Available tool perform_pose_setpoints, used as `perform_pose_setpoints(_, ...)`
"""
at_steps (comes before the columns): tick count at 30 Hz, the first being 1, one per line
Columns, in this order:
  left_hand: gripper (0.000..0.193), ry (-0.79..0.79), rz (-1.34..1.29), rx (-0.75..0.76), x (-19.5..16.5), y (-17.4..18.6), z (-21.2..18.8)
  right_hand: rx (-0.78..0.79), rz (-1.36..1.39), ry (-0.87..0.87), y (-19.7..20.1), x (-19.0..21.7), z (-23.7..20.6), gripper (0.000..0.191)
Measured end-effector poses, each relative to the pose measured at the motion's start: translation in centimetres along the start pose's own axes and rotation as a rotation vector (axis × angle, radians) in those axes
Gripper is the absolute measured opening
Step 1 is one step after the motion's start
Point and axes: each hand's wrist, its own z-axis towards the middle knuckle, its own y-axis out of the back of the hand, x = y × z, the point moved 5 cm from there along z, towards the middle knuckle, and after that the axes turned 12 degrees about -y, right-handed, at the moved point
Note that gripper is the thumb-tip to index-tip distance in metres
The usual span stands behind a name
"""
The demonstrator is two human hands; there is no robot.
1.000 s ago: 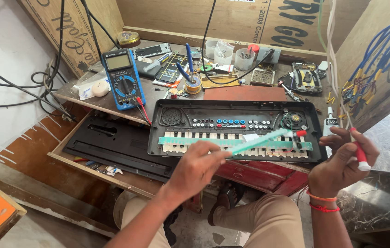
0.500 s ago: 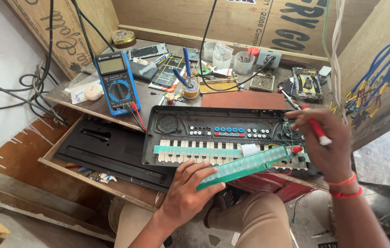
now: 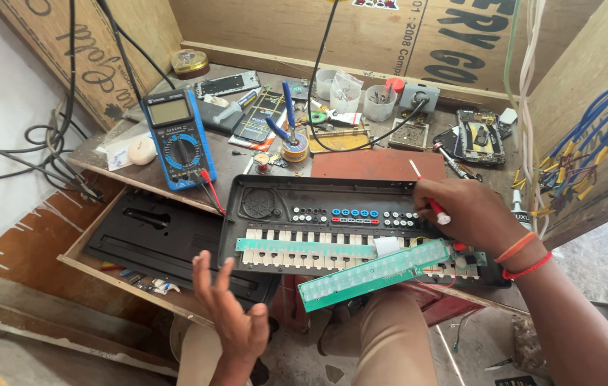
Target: The person repairs a toy electronic keyboard at a cluttered workbench. They use a screwdriver to unscrew and lift the green circuit board and membrane strip from the keyboard casing, probe components with multimeter test leads, and reposition the board while working on the internal electronics.
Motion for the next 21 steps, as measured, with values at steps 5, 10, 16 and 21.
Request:
perform_pose_setpoints(5,0.087,0.107,-0.001,-0.01,2.0,0.4,-1.0,0.1,-0.038,-0.003,-0.7,0.1,0.5,0.024)
perform_pose_setpoints(10,0.087,0.247,-0.088,-0.002,3.8,0.1,-1.4,0.142,-0.106,-0.007,-0.8,-0.1,0.8,0.024)
perform_pose_setpoints(16,0.09,0.163,-0.116,0.02,3.5,-0.2,-1.2,0.169,-0.151,0.047,-1.1,0.1,1.3,0.029)
perform_pose_setpoints(21,0.09,0.117,-0.104,0.049,2.9,-0.3,-1.0,0.225,-0.135,0.055,-0.9,0.3,1.4,0.029)
